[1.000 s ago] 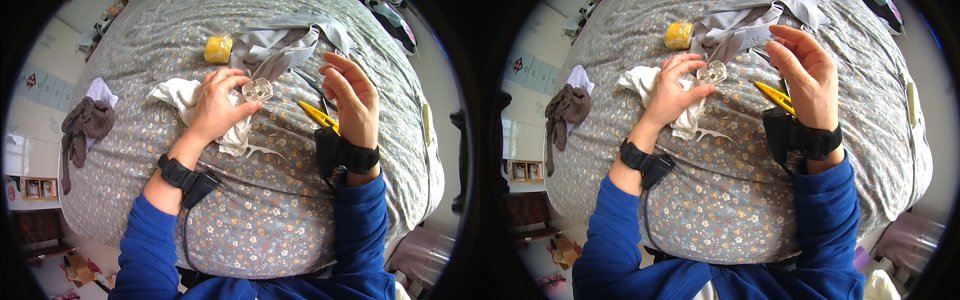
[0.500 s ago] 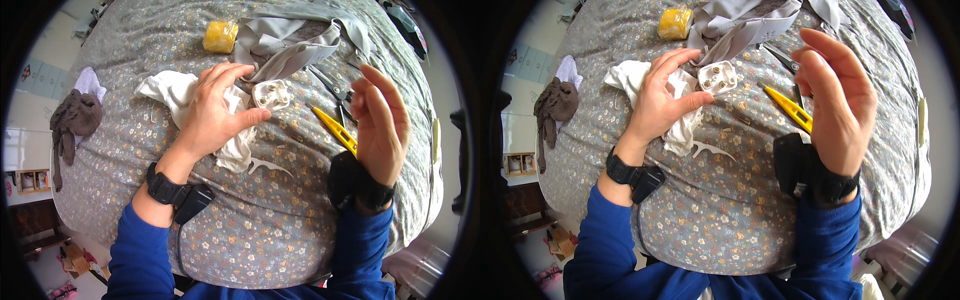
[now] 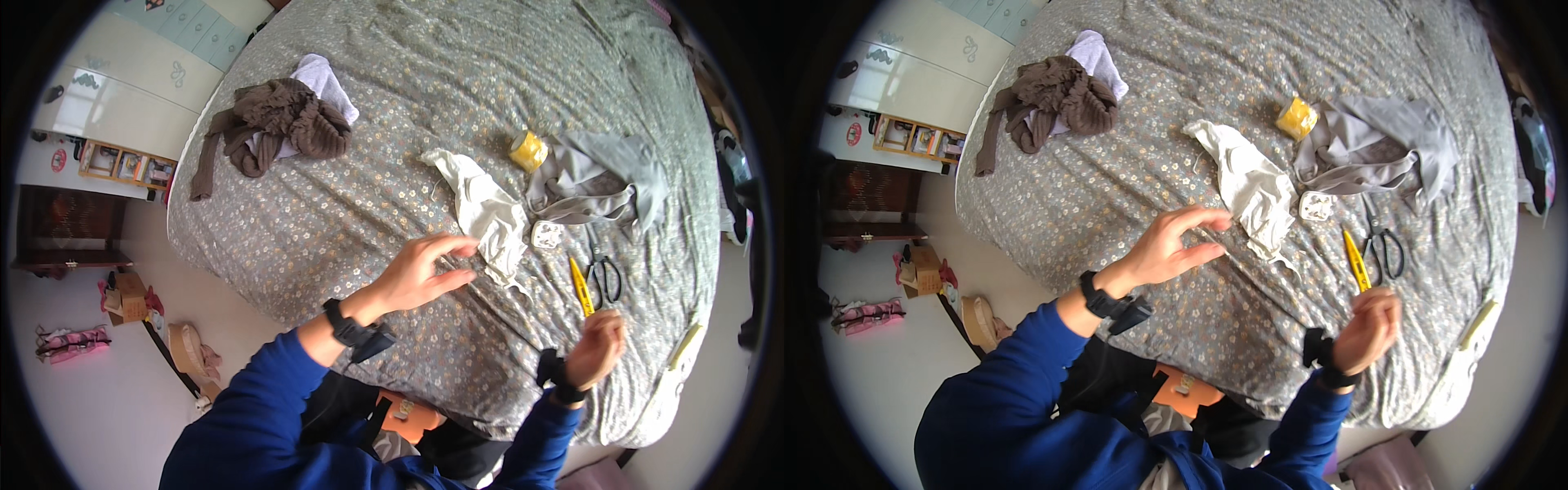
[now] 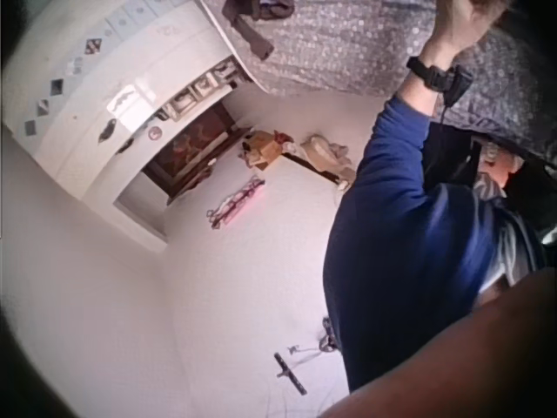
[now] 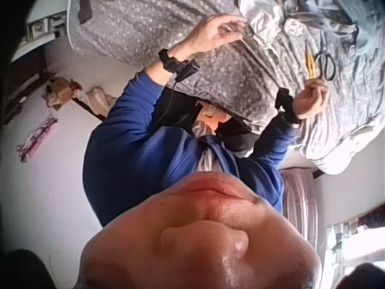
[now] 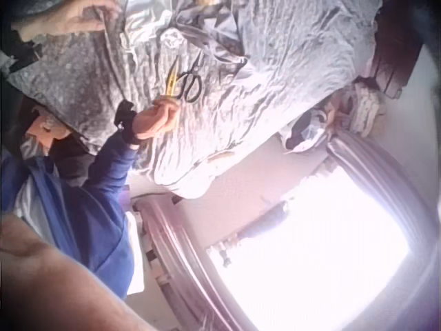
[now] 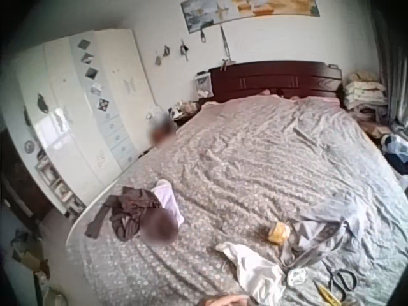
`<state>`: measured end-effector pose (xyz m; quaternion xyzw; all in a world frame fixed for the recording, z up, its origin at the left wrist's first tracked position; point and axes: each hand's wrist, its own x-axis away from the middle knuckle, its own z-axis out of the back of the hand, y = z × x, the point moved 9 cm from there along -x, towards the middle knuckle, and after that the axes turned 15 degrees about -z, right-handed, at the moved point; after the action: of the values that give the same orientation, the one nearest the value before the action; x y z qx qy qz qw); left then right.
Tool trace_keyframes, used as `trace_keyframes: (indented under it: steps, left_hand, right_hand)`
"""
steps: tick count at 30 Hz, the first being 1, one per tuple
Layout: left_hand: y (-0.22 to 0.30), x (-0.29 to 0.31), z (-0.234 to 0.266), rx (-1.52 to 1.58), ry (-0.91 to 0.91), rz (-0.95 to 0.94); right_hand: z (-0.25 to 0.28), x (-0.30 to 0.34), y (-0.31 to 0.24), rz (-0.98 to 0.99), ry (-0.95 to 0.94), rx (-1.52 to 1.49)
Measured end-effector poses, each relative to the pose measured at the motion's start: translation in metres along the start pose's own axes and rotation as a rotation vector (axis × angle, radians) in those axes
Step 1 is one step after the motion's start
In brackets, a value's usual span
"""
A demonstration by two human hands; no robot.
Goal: The person assembles a white electrical plug by inserting metal terminals into the housing and tightening them with a yellow screwdriver. They then attach the cover and retrieve a power strip from a storage area.
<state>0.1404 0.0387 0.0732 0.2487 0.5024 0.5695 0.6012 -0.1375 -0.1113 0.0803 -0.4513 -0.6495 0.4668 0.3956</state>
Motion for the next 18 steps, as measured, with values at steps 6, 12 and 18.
trace_keyframes:
  steps: [6,12,18]
  left_hand:
    - [0.081,0.103,0.083,-0.017,0.05,0.381]
    - [0.206,0.191,0.147,-0.119,0.358,0.511]
    - [0.287,0.293,0.204,0.009,0.733,0.639]
  right_hand:
    - [-0.071,0.13,-0.026,-0.498,-0.021,0.223]
    - [-0.218,0.182,-0.114,-0.551,-0.672,0.317]
    - [-0.324,0.184,-0.173,-0.484,-0.803,0.516]
